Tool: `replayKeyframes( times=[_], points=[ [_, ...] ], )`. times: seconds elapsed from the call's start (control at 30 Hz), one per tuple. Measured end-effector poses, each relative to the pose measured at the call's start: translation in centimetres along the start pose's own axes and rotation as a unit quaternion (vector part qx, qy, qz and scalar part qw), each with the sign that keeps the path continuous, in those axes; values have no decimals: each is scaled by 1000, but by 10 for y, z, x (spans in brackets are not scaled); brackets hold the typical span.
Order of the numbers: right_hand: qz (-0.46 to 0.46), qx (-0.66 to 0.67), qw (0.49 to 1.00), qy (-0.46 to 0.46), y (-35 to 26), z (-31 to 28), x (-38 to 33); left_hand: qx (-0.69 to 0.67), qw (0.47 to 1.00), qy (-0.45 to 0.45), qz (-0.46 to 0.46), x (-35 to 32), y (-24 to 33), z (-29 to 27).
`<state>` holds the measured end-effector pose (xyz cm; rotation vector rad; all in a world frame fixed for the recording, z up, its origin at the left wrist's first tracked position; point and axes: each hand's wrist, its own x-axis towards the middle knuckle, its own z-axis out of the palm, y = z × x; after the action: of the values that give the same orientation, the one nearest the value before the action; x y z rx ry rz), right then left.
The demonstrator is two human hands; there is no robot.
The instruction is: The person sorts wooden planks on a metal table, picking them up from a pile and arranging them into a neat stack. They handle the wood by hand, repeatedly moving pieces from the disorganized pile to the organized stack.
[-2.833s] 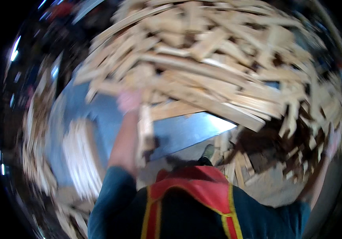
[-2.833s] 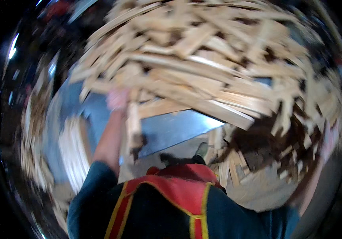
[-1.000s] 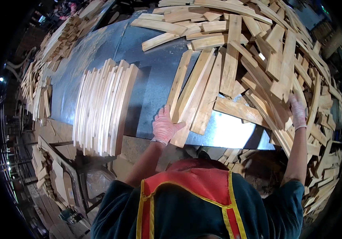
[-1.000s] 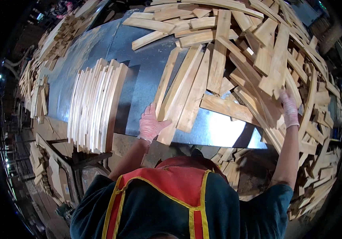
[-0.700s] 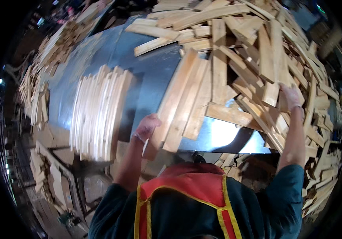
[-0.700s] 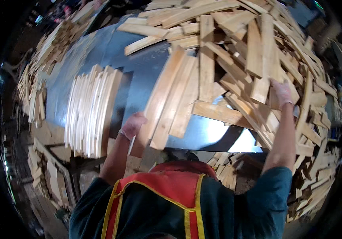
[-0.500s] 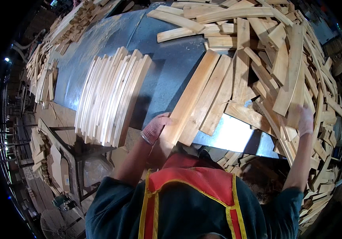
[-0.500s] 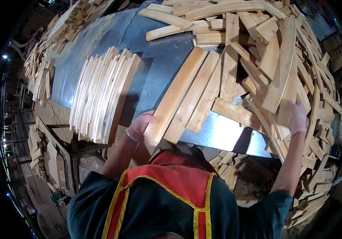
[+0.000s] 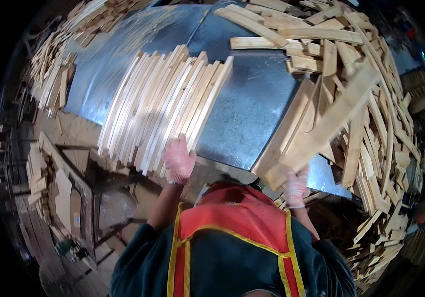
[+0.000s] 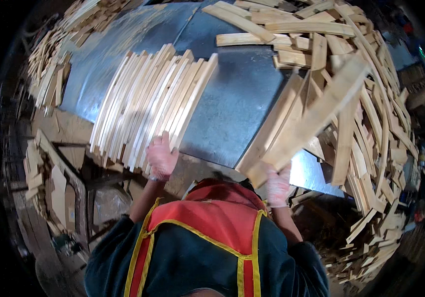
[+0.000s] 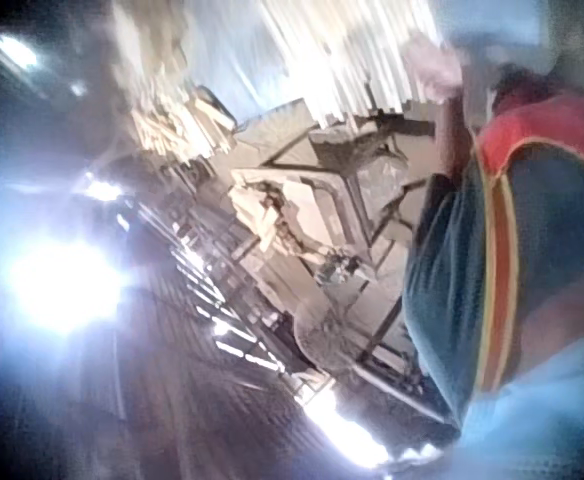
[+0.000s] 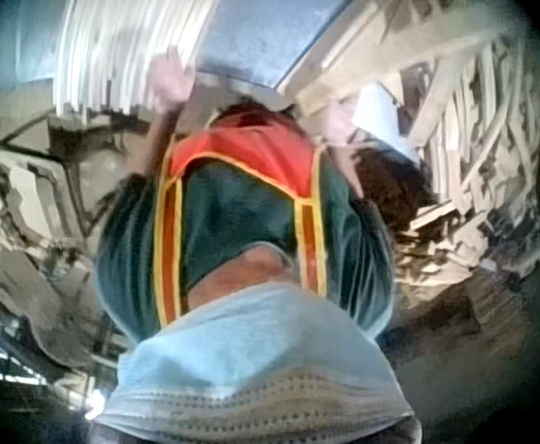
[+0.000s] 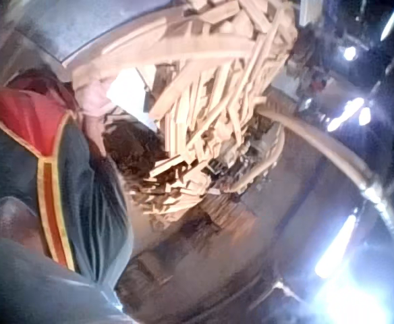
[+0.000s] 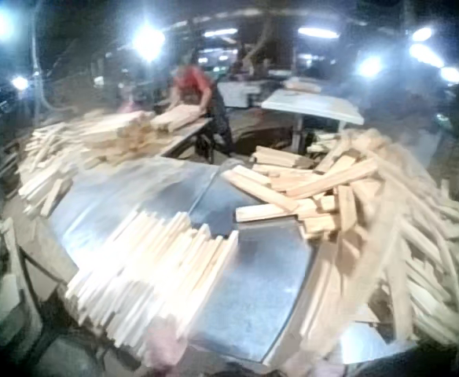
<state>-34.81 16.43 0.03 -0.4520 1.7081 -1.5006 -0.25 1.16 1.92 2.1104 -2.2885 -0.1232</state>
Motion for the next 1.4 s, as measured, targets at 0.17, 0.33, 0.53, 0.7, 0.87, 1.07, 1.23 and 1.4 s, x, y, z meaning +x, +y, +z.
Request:
replayKeyframes(
  times=[0.17, 0.33, 0.53, 0.7, 0.87, 1.07, 1.23, 1.4],
  points=[
    [-143, -476, 867, -34, 71, 93, -6, -25, 988, 129, 87, -9, -6, 4],
    [3, -348, 851, -394, 19, 176, -18, -57, 987, 51, 144, 10, 17, 30],
    [-153, -380, 834, -369, -82, 101, 54, 111, 992, -44, 34, 23, 15, 29],
    [-264, -682, 681, 29, -87, -114, 150, 121, 987, 12, 101, 32, 74, 30],
    [-18, -543, 818, -190, -112, -120, 156, -302, 916, -166, 205, 17, 168, 46],
    [128, 312, 921, -193, -71, -119, 209, -709, 479, -503, -120, 49, 254, 99],
    [114, 465, 866, -143, -174, -135, 277, -740, 512, -394, -188, 71, 238, 91],
    [28, 388, 916, -95, -169, -105, 293, -744, 590, -279, -142, 92, 202, 104]
  ],
)
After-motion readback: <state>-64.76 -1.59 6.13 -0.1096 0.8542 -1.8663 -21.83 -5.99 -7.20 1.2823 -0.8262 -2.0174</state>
